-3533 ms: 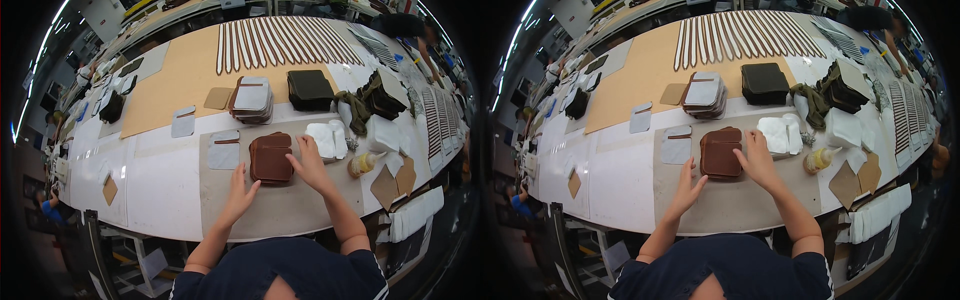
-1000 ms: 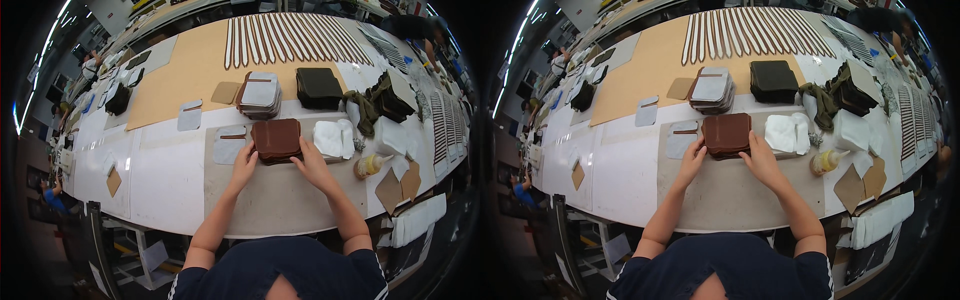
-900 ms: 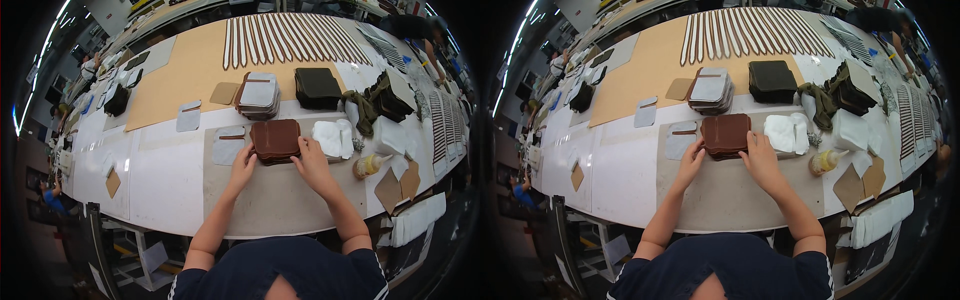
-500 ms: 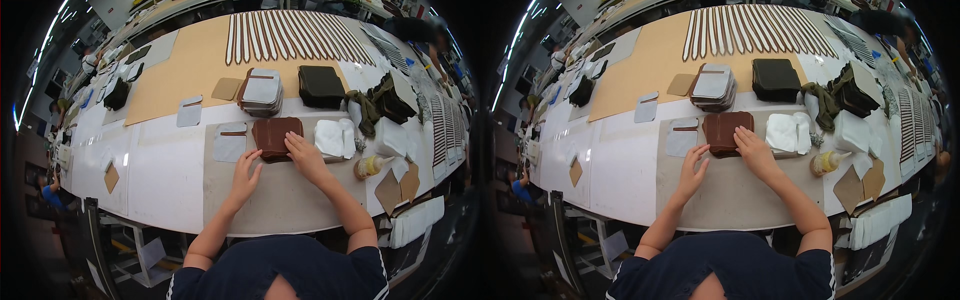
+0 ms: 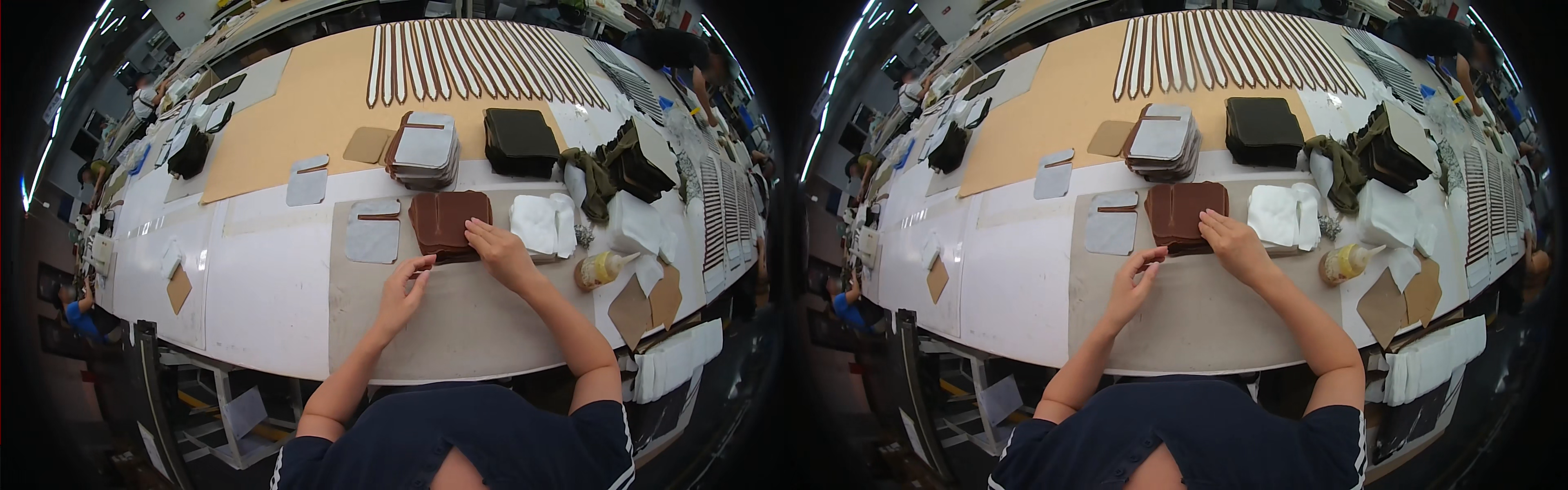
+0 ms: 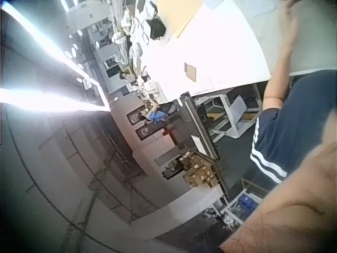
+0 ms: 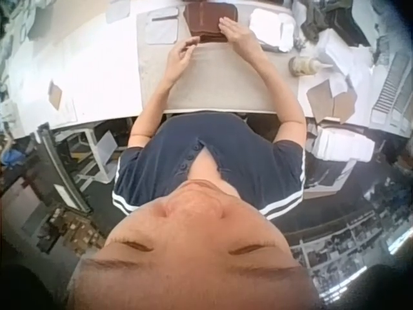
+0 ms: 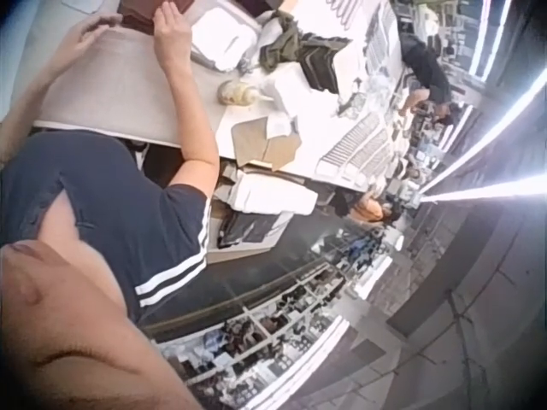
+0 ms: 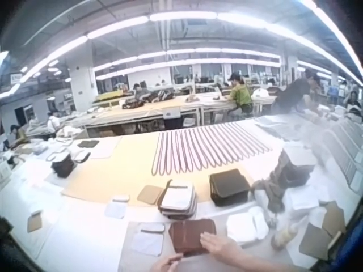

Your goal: Glue and assemble small leather components at a workshop workbench.

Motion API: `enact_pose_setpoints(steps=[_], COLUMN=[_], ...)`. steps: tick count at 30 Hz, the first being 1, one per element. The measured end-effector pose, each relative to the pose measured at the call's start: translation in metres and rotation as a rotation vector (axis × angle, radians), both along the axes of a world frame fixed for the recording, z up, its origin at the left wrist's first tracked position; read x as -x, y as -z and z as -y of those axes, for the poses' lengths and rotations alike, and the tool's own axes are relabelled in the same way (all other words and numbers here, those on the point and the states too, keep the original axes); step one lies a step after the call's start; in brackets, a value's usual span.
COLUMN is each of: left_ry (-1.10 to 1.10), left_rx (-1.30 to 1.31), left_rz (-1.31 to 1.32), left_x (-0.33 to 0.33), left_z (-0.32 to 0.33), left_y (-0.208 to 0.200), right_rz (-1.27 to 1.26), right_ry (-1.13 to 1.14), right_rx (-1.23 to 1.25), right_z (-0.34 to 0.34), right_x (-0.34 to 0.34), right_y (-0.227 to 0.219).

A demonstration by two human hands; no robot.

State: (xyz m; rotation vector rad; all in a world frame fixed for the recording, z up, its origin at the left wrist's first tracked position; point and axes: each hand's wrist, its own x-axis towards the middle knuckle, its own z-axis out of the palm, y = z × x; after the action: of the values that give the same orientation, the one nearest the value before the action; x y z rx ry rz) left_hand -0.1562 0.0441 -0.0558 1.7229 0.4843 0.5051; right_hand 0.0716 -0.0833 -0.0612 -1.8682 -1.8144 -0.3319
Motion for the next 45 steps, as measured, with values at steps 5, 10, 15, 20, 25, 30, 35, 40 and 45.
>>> enact_pose_setpoints(steps=[5, 10, 15, 20, 25, 30, 35, 40, 45], left_ry=[-0.037, -0.075, -0.203, -0.231, -0.238, -0.307, -0.277, -0.130, -0.064], left_rx=[-0.015, -0.034, -0.060, -0.067, -0.013, 0.134, 0.141, -0.589, -0.742], left_rz=[0.013, 0.029, 0.105, 0.137, 0.148, 0.182, 0.118, -0.229, -0.250], left_x=[0.004, 0.011, 0.016, 0.016, 0.017, 0.016, 0.033, 0.051, 0.055], left_z=[-0.002, 0.008, 0.010, 0.010, 0.011, 0.014, 0.018, 0.036, 0.046], left_y=[-0.001, 0.004, 0.026, 0.031, 0.038, 0.033, 0.027, 0.012, 0.017], right_rz=[-0.007, 0.030, 0.056, 0.046, -0.091, -0.020, -0.048, -0.125, -0.178], right_ry=[-0.045, -0.058, -0.092, -0.103, -0.124, -0.191, -0.250, -0.181, -0.156], right_rx=[0.000, -0.060, -0.091, -0.144, -0.055, -0.123, 0.023, 0.114, 0.127], right_z=[-0.005, -0.007, -0.009, -0.011, -0.005, 0.021, 0.070, 0.095, 0.101], right_x=[0.004, 0.002, -0.004, 0.000, 0.005, 0.027, 0.070, 0.094, 0.100], right_y=[-0.011, 0.000, 0.002, -0.005, -0.015, -0.015, 0.002, 0.008, 0.009])
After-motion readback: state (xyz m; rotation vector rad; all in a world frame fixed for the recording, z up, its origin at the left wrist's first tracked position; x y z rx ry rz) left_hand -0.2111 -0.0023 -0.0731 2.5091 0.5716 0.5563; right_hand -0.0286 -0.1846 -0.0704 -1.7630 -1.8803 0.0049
